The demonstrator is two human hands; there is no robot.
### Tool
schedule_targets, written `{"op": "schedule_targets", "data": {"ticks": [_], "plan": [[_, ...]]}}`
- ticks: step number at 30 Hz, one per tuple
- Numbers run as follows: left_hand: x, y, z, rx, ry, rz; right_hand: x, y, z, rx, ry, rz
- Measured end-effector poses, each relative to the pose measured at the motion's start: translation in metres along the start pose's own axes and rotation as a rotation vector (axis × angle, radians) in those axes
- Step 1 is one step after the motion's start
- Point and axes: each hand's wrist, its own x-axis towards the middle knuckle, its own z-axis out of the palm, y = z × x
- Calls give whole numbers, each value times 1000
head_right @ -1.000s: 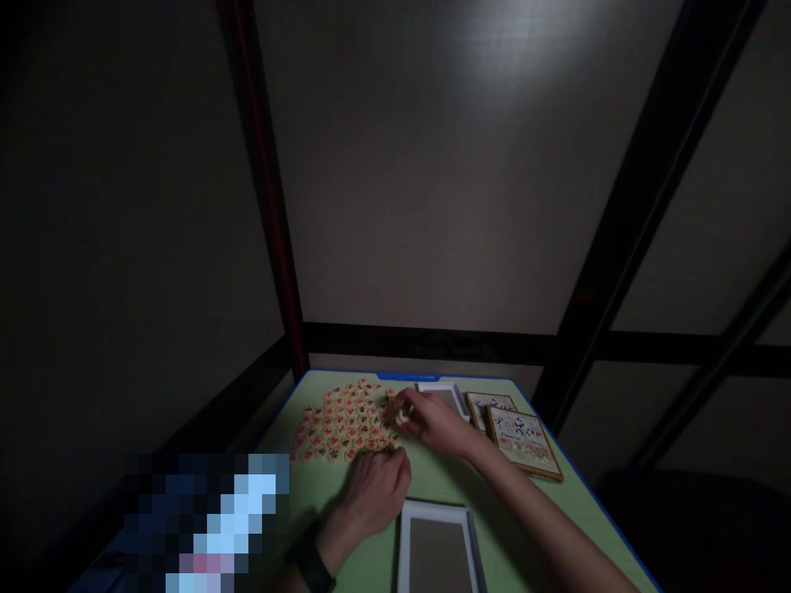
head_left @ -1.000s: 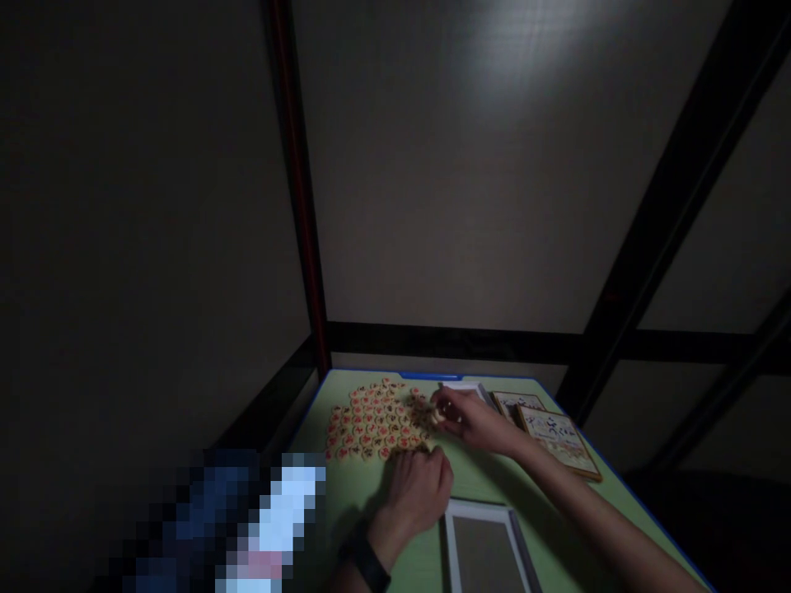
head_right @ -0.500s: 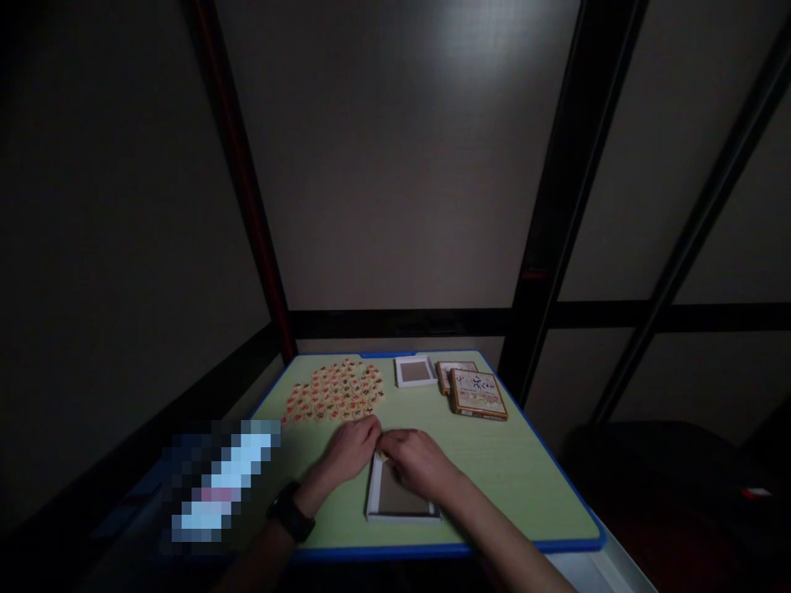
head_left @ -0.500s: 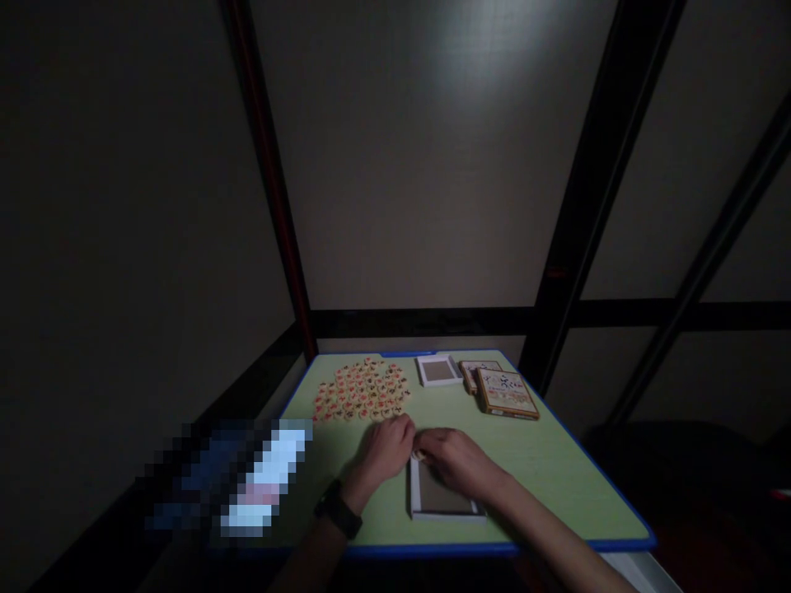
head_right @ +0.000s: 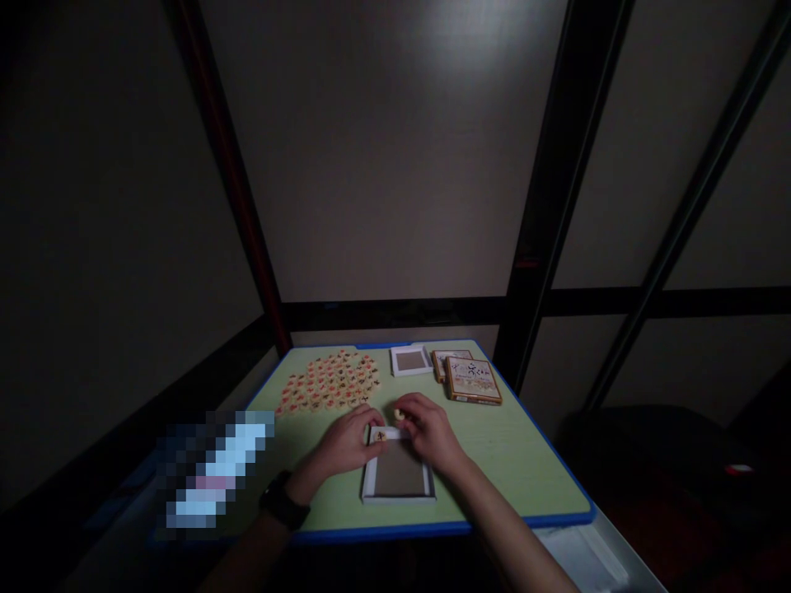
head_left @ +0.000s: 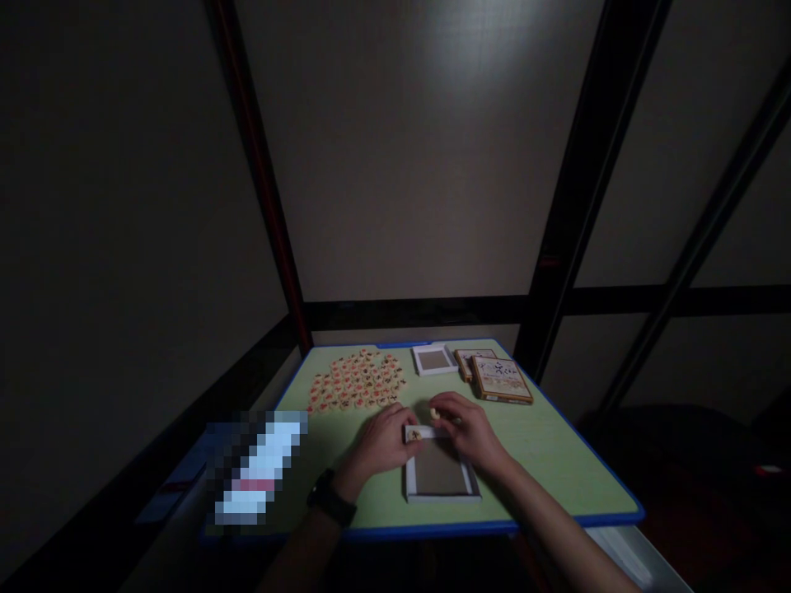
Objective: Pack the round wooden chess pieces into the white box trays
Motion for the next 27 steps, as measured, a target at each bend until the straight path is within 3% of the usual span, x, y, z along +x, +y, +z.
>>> {"op": "schedule_targets", "data": {"ticks": [5,11,27], "plan": [[0,-5,4,9,18,23,-3,-6,2,-84,-114,-85],[-1,-3,3,51,12,29,-3,-10,3,-88,-155,-113],[-2,2,-5,-11,34,70,-2,-22,-2,-430,-221,-24]]}}
